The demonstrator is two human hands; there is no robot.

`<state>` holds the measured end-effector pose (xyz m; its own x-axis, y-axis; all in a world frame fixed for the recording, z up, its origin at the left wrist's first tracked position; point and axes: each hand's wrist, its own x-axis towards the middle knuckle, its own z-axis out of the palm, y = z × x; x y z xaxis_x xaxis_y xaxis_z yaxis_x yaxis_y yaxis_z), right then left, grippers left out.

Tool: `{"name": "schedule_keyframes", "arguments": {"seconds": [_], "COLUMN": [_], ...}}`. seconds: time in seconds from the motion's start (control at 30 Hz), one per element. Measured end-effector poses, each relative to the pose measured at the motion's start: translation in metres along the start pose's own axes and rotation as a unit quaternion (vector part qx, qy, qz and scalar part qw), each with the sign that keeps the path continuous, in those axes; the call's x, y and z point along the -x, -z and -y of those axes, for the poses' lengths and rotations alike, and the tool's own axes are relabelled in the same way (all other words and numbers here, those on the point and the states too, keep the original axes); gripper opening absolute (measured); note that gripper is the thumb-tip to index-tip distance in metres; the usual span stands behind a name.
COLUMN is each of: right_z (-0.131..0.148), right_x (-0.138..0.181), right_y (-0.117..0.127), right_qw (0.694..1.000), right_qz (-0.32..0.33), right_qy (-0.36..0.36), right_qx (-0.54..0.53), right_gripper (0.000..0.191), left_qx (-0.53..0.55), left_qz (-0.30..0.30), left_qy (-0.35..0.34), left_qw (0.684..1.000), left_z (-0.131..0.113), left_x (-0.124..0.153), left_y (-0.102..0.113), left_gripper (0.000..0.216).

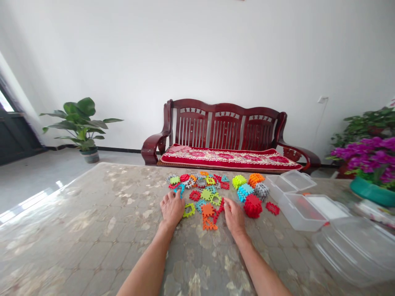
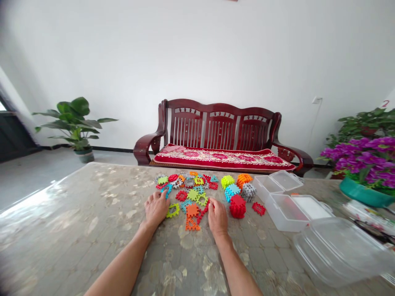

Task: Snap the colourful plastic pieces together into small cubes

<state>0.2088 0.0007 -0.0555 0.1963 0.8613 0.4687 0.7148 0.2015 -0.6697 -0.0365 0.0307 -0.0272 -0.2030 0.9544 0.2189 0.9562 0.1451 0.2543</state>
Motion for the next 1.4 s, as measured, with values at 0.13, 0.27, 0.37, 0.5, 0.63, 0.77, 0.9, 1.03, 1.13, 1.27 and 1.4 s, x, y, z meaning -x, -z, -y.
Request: {"name": "schedule_keyframes", "arguments": {"seconds": [0.13,0.27,0.37,0.5,0.63,0.77,0.9,1.03,1.13,1.27,1.4], "right_z": [-0.001,-0.001,-0.001,0.002,0.005,0.007,0.008,0.008,0.008,0.007,0.006], "right_x": [0.000,0.000,0.000,0.000,-0.001,-0.001,-0.002,-0.002,-0.001,-0.001,-0.001], "right_y": [-0.001,-0.002,-0.003,-0.002,0.001,0.002,0.003,0.004,0.004,0.003,0.003], "right_qw": [1.000,1.000,1.000,1.000,0.999,0.999,0.998,0.998,0.999,0.998,0.998], "right_qz": [0.007,0.005,0.003,0.009,0.021,0.035,0.035,0.038,0.035,0.038,0.041], "right_qy": [0.005,0.008,0.006,0.004,-0.007,-0.029,-0.041,-0.041,-0.038,-0.040,-0.038], "right_qx": [0.009,0.015,0.017,0.022,0.024,0.024,0.024,0.020,0.016,0.017,0.020], "right_gripper": [0.036,0.034,0.034,0.033,0.034,0.034,0.034,0.034,0.034,0.034,0.034], "left_qx": [-0.014,-0.017,-0.009,0.002,0.022,0.062,0.122,0.179,0.217,0.248,0.259], "left_qz": [0.041,0.054,0.056,0.064,0.064,0.055,0.049,0.073,0.096,0.105,0.065], "left_qy": [0.012,0.029,0.030,0.012,-0.011,-0.036,-0.060,-0.065,-0.069,-0.077,-0.042], "left_qw": [0.999,0.998,0.998,0.998,0.998,0.996,0.990,0.979,0.969,0.960,0.963], "left_z": [-0.007,-0.013,-0.017,-0.019,-0.019,-0.021,-0.029,-0.042,-0.053,-0.063,-0.053], "left_x": [-0.011,-0.020,-0.022,-0.023,-0.024,-0.021,-0.017,-0.015,-0.015,-0.014,-0.016], "left_y": [0.008,0.015,0.017,0.017,0.016,0.015,0.014,0.010,0.006,0.004,0.013], "left_gripper": [0.044,0.041,0.039,0.031,0.027,0.025,0.027,0.030,0.030,0.025,0.027]}}
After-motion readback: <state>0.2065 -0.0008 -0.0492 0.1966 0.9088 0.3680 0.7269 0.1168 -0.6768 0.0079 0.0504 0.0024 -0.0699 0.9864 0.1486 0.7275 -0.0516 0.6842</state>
